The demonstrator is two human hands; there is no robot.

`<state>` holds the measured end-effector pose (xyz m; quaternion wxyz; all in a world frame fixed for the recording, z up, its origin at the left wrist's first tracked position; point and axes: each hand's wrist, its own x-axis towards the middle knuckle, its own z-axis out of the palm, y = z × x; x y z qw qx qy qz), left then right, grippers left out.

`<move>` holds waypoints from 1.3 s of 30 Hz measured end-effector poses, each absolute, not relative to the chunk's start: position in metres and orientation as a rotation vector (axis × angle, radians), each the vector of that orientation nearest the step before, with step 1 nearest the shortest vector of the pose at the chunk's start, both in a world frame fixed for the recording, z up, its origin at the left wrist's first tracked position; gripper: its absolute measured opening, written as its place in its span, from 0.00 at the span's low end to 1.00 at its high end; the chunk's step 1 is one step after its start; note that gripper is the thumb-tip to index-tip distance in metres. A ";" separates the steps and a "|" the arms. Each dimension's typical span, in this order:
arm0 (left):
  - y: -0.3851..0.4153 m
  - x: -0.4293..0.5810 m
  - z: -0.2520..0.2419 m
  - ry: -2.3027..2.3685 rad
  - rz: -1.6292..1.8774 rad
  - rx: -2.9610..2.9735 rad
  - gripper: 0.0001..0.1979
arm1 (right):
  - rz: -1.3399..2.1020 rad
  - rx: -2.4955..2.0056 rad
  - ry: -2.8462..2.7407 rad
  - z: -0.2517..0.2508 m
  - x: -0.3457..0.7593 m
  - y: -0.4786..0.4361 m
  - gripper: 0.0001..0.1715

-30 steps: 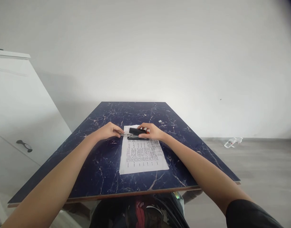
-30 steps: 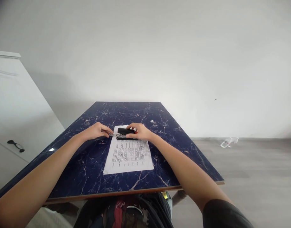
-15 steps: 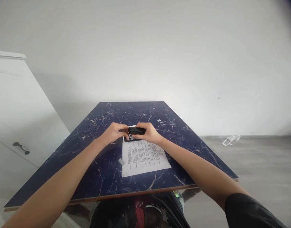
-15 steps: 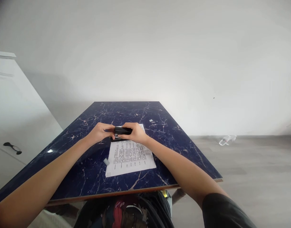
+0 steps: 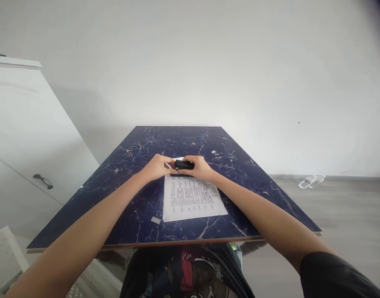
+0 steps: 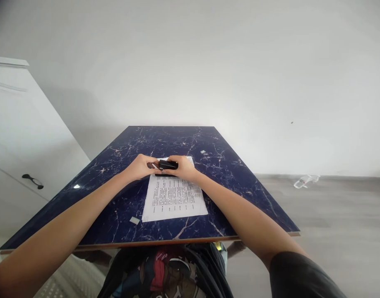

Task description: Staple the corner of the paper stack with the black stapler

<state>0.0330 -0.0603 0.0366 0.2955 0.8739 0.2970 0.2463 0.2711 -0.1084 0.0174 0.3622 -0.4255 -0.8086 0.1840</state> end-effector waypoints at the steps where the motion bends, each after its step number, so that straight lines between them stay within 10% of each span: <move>1: -0.060 0.033 0.037 0.794 0.659 2.341 0.13 | 0.465 -1.089 -2.095 0.018 0.271 -0.108 0.16; 13: -0.056 0.030 0.036 0.747 0.676 2.304 0.13 | 0.467 -1.119 -2.152 0.022 0.275 -0.106 0.16; 25: -0.042 0.020 0.024 0.720 0.603 2.241 0.14 | 1.665 -0.837 -1.903 0.031 0.324 -0.101 0.23; 39: -0.042 0.019 0.026 0.704 0.576 2.271 0.14 | 1.495 -0.919 -2.016 0.036 0.318 -0.103 0.24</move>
